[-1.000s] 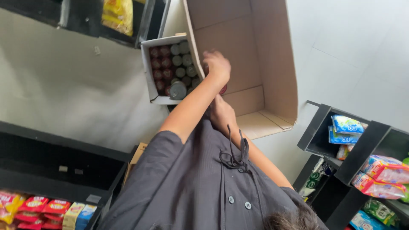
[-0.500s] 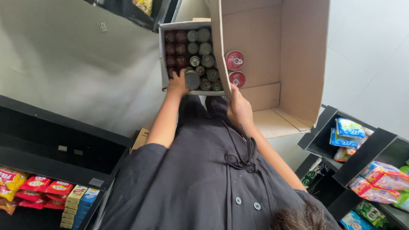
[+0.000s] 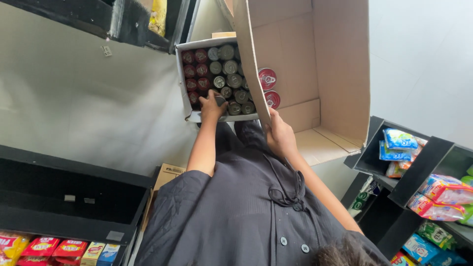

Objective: Transferring canned goods from a bulk container into a smaller box and onto display shelves.

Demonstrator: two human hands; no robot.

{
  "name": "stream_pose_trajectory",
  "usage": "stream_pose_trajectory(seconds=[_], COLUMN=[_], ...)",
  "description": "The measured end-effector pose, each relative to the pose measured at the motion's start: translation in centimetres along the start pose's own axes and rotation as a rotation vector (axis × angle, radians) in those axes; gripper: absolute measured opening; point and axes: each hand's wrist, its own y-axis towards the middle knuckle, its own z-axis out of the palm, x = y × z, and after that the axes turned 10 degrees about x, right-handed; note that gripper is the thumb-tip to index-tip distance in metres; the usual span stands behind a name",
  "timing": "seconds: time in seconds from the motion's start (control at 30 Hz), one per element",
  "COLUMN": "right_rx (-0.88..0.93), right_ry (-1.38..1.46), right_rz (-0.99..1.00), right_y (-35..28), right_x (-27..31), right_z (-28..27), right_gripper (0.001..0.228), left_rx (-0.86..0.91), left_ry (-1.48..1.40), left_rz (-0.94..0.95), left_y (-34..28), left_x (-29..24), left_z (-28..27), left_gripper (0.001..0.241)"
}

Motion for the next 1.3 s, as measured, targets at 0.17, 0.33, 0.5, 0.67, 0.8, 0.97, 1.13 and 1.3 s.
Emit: stream_pose_trajectory(seconds=[0.17, 0.33, 0.5, 0.67, 0.8, 0.97, 1.13, 1.3], right_rx=[-0.009, -0.002, 0.002, -0.002, -0.006, -0.01, -0.023, -0.026], right_ry=[-0.023, 0.006, 0.025, 0.024, 0.045, 0.018, 0.018, -0.03], right_rz=[-0.024, -0.002, -0.003, -0.023, -0.08, -0.089, -0.138, -0.159], right_y=[0.2, 0.0, 0.0, 0.2, 0.1, 0.3, 0.1, 0.6], right_x=[-1.2, 1.0, 0.9, 0.3, 0.3, 0.1, 0.6, -0.2], right_z=[0.5, -0.7, -0.8, -0.7, -1.0, -0.8, -0.9, -0.8], right_gripper=[0.059, 0.057, 0.055, 0.057, 0.058, 0.056, 0.059, 0.056], left_rx=[-0.19, -0.297, -0.138, -0.065, -0.235, -0.337, -0.382, -0.471], left_ry=[-0.036, -0.066, -0.022, 0.098, 0.192, 0.252, 0.196, 0.148], left_rz=[0.03, 0.101, 0.026, -0.108, -0.12, -0.079, -0.005, 0.333], left_y=[-1.0, 1.4, 3.2, 1.3, -0.5, 0.7, -2.9, -7.0], left_x=[1.8, 4.4, 4.3, 0.8, -0.5, 0.1, 0.4, 0.3], left_z=[-0.7, -0.9, -1.1, -1.8, -0.9, -0.2, -1.6, -3.2], left_gripper=[0.064, 0.068, 0.069, 0.07, 0.08, 0.078, 0.074, 0.072])
